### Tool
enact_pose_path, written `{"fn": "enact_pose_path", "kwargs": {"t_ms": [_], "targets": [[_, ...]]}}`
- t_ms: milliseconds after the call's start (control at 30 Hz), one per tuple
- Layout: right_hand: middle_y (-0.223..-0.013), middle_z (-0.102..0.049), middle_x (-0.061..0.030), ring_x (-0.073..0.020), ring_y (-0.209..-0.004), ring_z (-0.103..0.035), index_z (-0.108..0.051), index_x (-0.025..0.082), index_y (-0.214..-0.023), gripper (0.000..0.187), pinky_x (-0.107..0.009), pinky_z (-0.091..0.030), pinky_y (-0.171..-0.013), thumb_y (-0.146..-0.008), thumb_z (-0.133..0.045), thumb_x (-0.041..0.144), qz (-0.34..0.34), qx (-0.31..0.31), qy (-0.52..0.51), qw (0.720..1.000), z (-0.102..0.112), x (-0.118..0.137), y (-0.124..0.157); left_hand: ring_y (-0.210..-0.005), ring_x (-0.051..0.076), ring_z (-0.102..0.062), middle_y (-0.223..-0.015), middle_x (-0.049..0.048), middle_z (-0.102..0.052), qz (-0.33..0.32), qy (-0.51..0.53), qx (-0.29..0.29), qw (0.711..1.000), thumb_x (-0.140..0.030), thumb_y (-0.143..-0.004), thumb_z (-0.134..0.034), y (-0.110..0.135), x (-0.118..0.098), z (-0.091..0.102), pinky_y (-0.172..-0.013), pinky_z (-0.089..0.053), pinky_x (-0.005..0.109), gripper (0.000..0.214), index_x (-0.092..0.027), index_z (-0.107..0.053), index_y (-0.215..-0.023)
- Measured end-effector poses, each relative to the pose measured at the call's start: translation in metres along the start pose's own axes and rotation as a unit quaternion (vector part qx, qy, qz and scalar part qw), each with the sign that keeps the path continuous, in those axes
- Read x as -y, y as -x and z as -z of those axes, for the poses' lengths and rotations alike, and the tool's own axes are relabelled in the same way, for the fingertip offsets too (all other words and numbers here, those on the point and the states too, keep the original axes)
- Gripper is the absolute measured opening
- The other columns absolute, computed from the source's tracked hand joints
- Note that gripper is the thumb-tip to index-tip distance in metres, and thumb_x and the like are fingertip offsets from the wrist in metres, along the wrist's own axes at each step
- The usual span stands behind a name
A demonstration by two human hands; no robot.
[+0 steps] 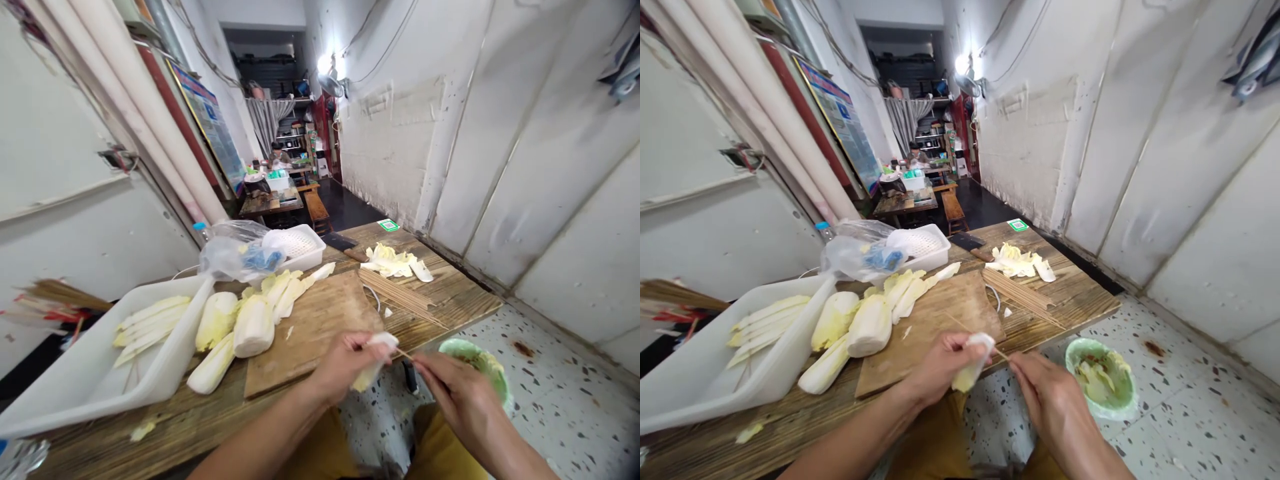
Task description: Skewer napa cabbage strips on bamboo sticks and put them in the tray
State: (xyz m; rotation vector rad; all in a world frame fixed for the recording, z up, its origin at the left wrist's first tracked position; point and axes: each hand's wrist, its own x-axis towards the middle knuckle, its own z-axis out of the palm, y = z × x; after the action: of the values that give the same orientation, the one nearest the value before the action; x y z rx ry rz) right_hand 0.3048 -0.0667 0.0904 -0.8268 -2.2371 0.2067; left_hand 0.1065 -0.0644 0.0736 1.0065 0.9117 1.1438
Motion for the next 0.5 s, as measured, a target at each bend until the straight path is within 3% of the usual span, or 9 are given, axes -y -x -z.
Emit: {"fn": "enact_pose_path", "kwargs": {"t_ms": [67,167,267,367,433,500], "targets": [[-0.075,-0.066,-0.0002,-0.0131,-0.064,-0.063,-0.061,0.021,-0.091,0.018,-0.021,-0.049,-0.058,-0.097,-0.044,0.020,-0.013,-0.004,-0.021,1.000,-0.002,-0.003,0.001,-0.063,0.011,-0.053,-0.072,0.0046,-0.066,-0.005,-0.021,0.039,0.999,-0.048,-0.065,-0.078,-0.005,0.009,-0.011,-0.060,-0.040,0.021,0.037,-0.011,-0.075,-0.074],[-0.075,-0.066,0.0001,-0.0122,-0.064,-0.063,-0.061,0.021,-0.090,0.017,-0.020,-0.049,-0.059,-0.097,-0.045,0.020,-0.032,-0.017,-0.028,0.999,0.000,-0.016,0.005,-0.085,0.015,-0.058,-0.091,0.0060,-0.068,-0.057,-0.047,0.079,0.994,-0.043,-0.071,-0.075,-0.018,0.017,-0.020,-0.077,-0.043,0.023,0.032,-0.014,-0.076,-0.084],[-0.078,-0.069,-0.0008,-0.0126,-0.065,-0.066,-0.062,0.021,-0.092,0.016,-0.020,-0.051,-0.060,-0.097,-0.047,0.024,-0.057,-0.046,0.003,0.997,0.008,-0.042,0.018,-0.100,0.020,-0.060,-0.111,0.0088,-0.067,-0.021,-0.061,0.140,0.988,-0.040,-0.070,-0.076,-0.041,0.018,-0.015,-0.088,-0.044,0.028,0.049,-0.017,-0.069,-0.113],[-0.082,-0.073,-0.0020,-0.0139,-0.068,-0.069,-0.064,0.020,-0.093,0.019,-0.019,-0.053,-0.062,-0.096,-0.049,0.031,-0.098,-0.099,0.069,0.988,0.017,-0.071,0.038,-0.101,0.023,-0.062,-0.114,0.0122,-0.067,-0.030,-0.179,0.117,0.976,-0.038,-0.078,-0.068,-0.080,0.018,-0.005,-0.089,-0.046,0.034,0.048,-0.016,-0.063,-0.120],[-0.082,-0.074,-0.0030,-0.0150,-0.067,-0.071,-0.065,0.019,-0.092,0.025,-0.018,-0.054,-0.062,-0.096,-0.048,0.036,-0.119,-0.127,0.113,0.978,0.022,-0.086,0.053,-0.101,0.023,-0.062,-0.111,0.0128,-0.068,-0.117,-0.344,0.089,0.927,-0.033,-0.086,-0.059,-0.118,0.018,-0.003,-0.091,-0.046,0.037,0.034,-0.015,-0.068,-0.113],[-0.081,-0.075,-0.0042,-0.0158,-0.067,-0.072,-0.065,0.018,-0.090,0.029,-0.017,-0.055,-0.062,-0.096,-0.046,0.038,-0.134,-0.146,0.148,0.969,0.026,-0.096,0.067,-0.107,0.024,-0.059,-0.114,0.0122,-0.068,-0.227,-0.515,0.112,0.819,-0.026,-0.090,-0.051,-0.163,0.018,-0.008,-0.097,-0.041,0.038,0.028,-0.017,-0.069,-0.109]]}}
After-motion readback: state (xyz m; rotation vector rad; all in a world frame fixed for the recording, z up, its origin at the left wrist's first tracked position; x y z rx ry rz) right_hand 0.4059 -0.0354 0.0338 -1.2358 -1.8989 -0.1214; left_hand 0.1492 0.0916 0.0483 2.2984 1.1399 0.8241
